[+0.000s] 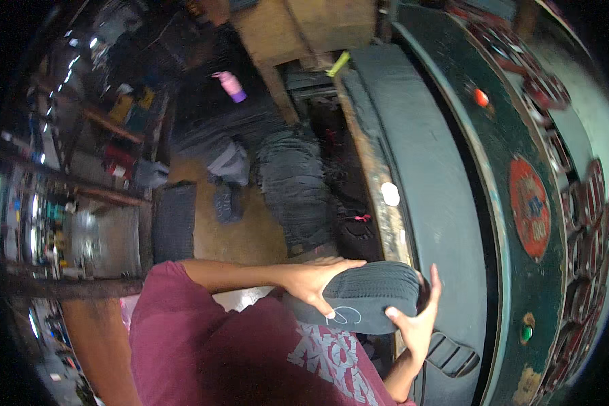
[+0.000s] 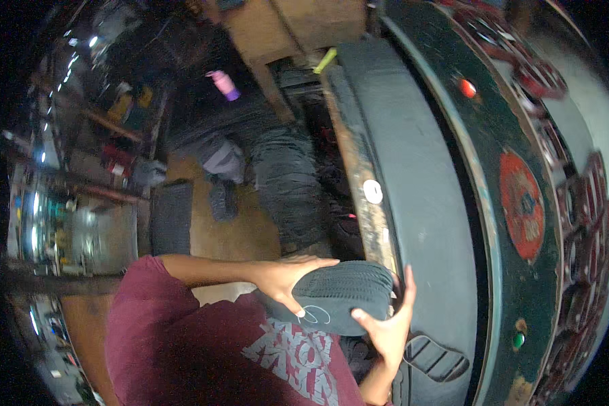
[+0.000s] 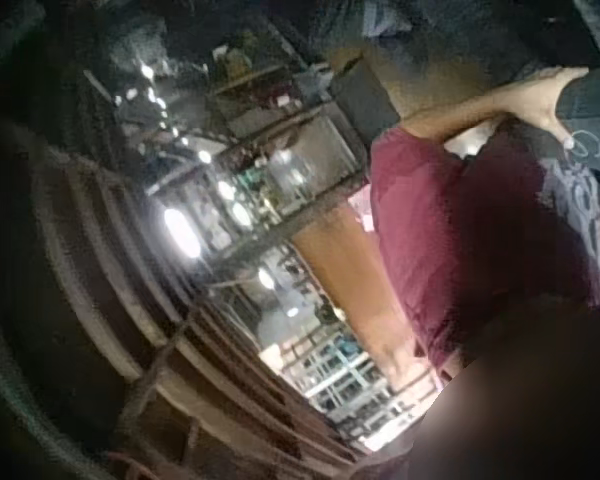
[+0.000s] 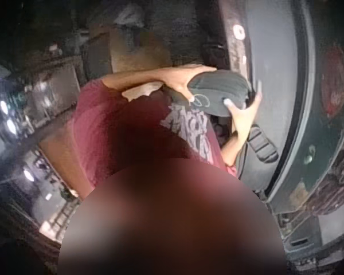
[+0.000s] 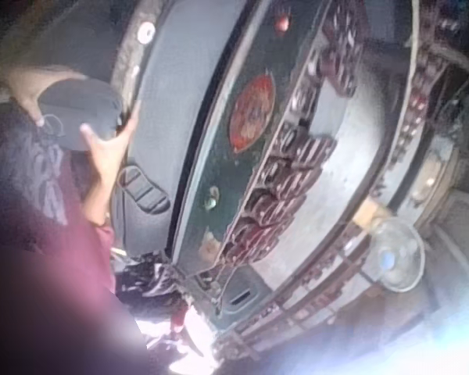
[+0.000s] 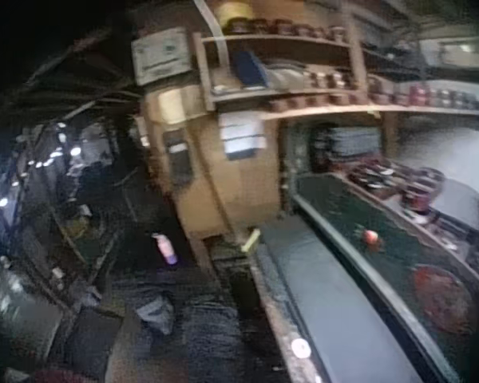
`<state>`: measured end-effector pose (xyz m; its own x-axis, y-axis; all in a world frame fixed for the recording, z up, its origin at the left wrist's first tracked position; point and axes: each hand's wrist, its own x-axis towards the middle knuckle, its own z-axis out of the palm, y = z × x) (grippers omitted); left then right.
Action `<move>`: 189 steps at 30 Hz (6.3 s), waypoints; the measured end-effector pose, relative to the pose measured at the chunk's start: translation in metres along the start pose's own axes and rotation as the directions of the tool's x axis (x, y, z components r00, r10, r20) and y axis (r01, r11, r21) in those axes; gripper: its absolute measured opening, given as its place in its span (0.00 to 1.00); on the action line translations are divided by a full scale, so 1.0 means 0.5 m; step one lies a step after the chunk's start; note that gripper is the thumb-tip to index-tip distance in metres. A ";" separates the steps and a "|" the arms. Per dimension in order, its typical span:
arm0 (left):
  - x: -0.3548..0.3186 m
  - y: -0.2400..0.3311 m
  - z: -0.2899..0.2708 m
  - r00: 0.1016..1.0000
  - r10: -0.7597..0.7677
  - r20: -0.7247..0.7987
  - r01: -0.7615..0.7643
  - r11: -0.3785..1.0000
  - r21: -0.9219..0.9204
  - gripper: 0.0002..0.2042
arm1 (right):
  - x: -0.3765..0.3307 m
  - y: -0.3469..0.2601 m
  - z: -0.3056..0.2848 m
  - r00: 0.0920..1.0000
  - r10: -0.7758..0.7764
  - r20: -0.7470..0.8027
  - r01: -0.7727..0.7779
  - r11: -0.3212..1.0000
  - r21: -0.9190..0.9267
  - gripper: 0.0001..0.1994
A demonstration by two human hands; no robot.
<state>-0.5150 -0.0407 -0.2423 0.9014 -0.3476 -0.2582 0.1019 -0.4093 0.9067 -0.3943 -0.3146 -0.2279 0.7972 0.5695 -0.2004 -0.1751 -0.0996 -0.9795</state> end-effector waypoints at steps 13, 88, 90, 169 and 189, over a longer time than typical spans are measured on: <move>-0.770 -0.285 0.160 0.800 -0.449 -0.398 0.005 0.668 -0.744 0.60 | -0.043 0.198 0.736 0.792 0.245 0.560 -0.223 0.969 -0.109 0.51; -1.588 -2.654 -0.826 0.444 -0.886 -0.130 -0.272 0.005 -0.962 0.25 | 0.637 1.645 2.636 0.691 0.722 -0.024 -0.718 0.690 0.096 0.49; -1.518 -2.714 -0.794 0.472 -0.828 -0.304 -0.393 0.111 -0.913 0.24 | 0.594 1.588 2.618 0.585 0.808 -0.072 -0.803 0.589 0.089 0.49; -1.480 -2.805 -0.951 0.248 -0.898 -0.364 -0.070 0.358 -0.931 0.44 | 0.790 1.761 2.766 0.775 0.616 -0.139 -0.513 0.743 0.431 0.36; -1.441 -2.802 -1.030 0.349 -0.776 -0.525 0.231 0.615 -0.754 0.44 | 0.738 1.778 2.858 0.704 0.673 -0.228 -0.471 0.682 0.560 0.42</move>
<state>-1.0905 1.2175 -1.1550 0.4571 0.6392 -0.6184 0.5884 0.3041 0.7492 -1.0815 0.9732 -1.1433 0.5747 0.1480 -0.8049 -0.8183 0.1209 -0.5620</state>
